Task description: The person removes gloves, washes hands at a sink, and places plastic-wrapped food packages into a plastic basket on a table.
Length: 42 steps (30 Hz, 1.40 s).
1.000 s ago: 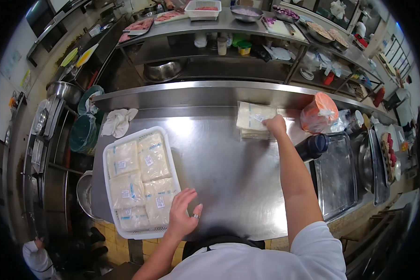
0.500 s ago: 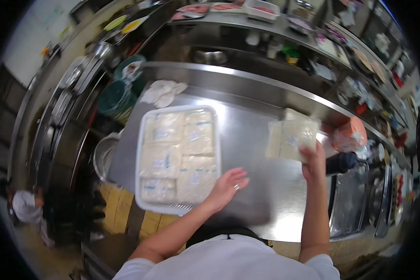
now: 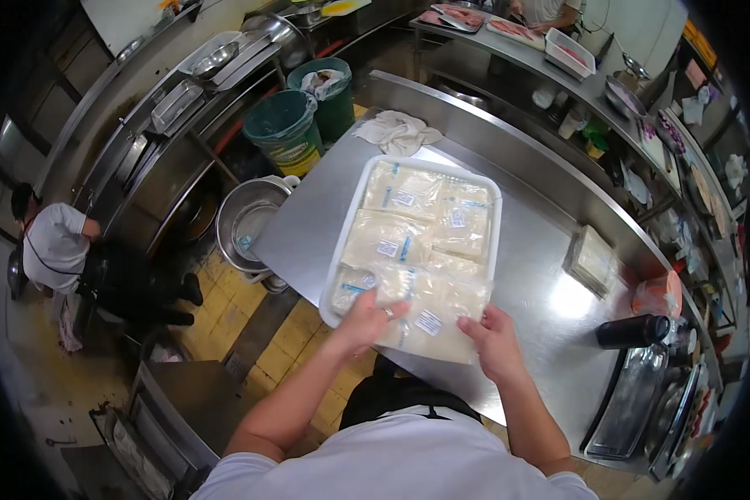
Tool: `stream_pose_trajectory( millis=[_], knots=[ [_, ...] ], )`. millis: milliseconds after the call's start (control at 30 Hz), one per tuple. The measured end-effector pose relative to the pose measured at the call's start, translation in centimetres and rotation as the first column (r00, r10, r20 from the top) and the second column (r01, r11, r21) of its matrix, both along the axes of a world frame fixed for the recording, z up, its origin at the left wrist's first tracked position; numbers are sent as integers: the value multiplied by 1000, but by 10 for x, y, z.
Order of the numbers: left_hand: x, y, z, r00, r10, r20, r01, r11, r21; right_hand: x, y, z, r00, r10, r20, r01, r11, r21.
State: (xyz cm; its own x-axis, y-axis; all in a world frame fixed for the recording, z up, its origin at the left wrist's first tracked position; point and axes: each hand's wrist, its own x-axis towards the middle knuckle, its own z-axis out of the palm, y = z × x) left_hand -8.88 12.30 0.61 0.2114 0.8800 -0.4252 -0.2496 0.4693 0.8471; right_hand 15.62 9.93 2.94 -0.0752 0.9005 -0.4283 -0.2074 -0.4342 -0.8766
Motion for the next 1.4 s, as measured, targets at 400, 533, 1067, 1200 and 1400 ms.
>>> stream_pose_trajectory(
  millis=[400, 533, 1067, 1200, 1400],
  knots=[
    [-113, 40, -39, 473, 253, -844, 76, 943, 325, -91, 46, -61, 846, 270, 461, -277, 959, -53],
    [-115, 44, -31, 404, 239, -883, 162, 931, 326, -94, 52, -69, 774, 327, 542, -319, 941, -112],
    [-24, 32, -30, 169, 351, -921, 628, 681, 375, -72, 42, -51, 485, 139, 863, -430, 898, 97],
    [-10, 32, -38, 92, 163, -982, 627, 757, 184, -15, 43, -37, 694, -37, 719, -227, 937, 266],
    [32, 33, -23, 232, 248, -940, 564, 753, 338, 165, 46, -75, 629, -380, 678, 280, 924, 259]
  ],
)
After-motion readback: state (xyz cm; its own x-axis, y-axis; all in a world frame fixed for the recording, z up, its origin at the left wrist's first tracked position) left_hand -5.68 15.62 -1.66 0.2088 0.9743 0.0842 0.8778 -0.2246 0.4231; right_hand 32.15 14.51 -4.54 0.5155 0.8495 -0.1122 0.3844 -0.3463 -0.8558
